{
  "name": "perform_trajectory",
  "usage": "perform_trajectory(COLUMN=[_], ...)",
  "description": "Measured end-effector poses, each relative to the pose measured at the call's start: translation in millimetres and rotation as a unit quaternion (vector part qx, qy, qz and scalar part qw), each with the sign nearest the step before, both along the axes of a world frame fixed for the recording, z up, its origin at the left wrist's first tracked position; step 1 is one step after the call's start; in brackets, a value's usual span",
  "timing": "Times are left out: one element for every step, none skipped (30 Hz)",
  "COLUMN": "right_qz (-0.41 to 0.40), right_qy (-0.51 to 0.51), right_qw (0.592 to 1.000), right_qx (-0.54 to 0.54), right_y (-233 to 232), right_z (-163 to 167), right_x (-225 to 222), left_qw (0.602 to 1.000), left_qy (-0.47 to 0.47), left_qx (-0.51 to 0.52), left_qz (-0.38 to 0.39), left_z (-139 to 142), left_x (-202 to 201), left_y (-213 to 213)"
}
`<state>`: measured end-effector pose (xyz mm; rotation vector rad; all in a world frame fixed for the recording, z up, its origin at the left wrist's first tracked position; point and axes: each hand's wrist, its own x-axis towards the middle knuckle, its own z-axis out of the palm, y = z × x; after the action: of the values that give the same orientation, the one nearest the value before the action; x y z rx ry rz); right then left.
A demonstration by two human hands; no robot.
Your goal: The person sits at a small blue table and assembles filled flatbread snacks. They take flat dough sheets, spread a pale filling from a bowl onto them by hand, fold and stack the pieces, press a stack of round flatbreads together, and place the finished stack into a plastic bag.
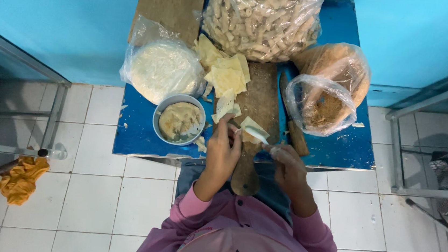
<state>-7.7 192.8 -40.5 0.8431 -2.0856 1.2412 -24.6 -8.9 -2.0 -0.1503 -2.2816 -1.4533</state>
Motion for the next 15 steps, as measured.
perform_trajectory(right_qz=[0.007, 0.014, 0.021, 0.028, 0.035, 0.021, 0.007, -0.007, -0.055, -0.103, -0.158, -0.213, -0.263, -0.313, -0.330], right_qy=[0.013, 0.026, 0.015, 0.003, -0.008, -0.001, 0.006, 0.013, 0.039, 0.065, 0.083, 0.101, 0.093, 0.086, 0.064], right_qw=[1.000, 0.998, 0.998, 0.997, 0.996, 0.998, 0.999, 1.000, 0.998, 0.992, 0.983, 0.971, 0.958, 0.942, 0.940], right_qx=[0.026, 0.052, 0.061, 0.070, 0.079, 0.060, 0.041, 0.022, 0.002, -0.019, -0.034, -0.049, -0.068, -0.088, -0.048], right_y=[2.4, 4.0, 4.6, 4.7, 4.1, 3.8, 3.6, 4.3, 5.6, 8.2, 14.2, 22.3, 30.1, 36.0, 41.1], right_z=[2.5, 4.9, 6.8, 8.1, 8.5, 8.3, 7.4, 6.5, 5.6, 5.5, 7.1, 10.6, 15.4, 20.6, 26.7], right_x=[1.1, 2.0, 2.0, 2.4, 3.2, 3.7, 3.6, 3.2, 2.2, 0.0, -4.0, -8.9, -14.6, -21.1, -26.7], left_qw=[1.000, 1.000, 1.000, 1.000, 1.000, 1.000, 1.000, 1.000, 1.000, 1.000, 1.000, 1.000, 1.000, 1.000, 1.000], left_qy=[0.001, 0.003, 0.004, 0.004, 0.005, 0.009, 0.013, 0.017, 0.019, 0.021, 0.023, 0.015, 0.009, 0.002, 0.003], left_qx=[-0.004, -0.008, -0.008, -0.007, -0.006, -0.008, -0.009, -0.011, -0.011, -0.011, -0.012, -0.009, -0.006, -0.003, -0.005], left_qz=[0.001, 0.002, 0.001, -0.001, -0.002, -0.001, -0.001, 0.000, -0.002, -0.003, -0.004, -0.006, -0.009, -0.011, -0.013], left_z=[-0.1, -0.2, -0.4, -0.6, -1.0, -1.4, -2.0, -2.3, -3.1, -3.6, -4.1, -4.6, -4.7, -4.7, -4.6], left_x=[0.0, -0.1, -0.2, -0.2, -0.4, -0.6, -0.9, -1.2, -1.0, -0.9, -0.4, 0.5, 1.1, 1.6, 2.2], left_y=[0.0, 0.2, 0.4, 0.6, 1.0, 1.4, 2.0, 2.8, 2.3, 2.2, 2.5, 3.0, 3.7, 4.3, 4.7])
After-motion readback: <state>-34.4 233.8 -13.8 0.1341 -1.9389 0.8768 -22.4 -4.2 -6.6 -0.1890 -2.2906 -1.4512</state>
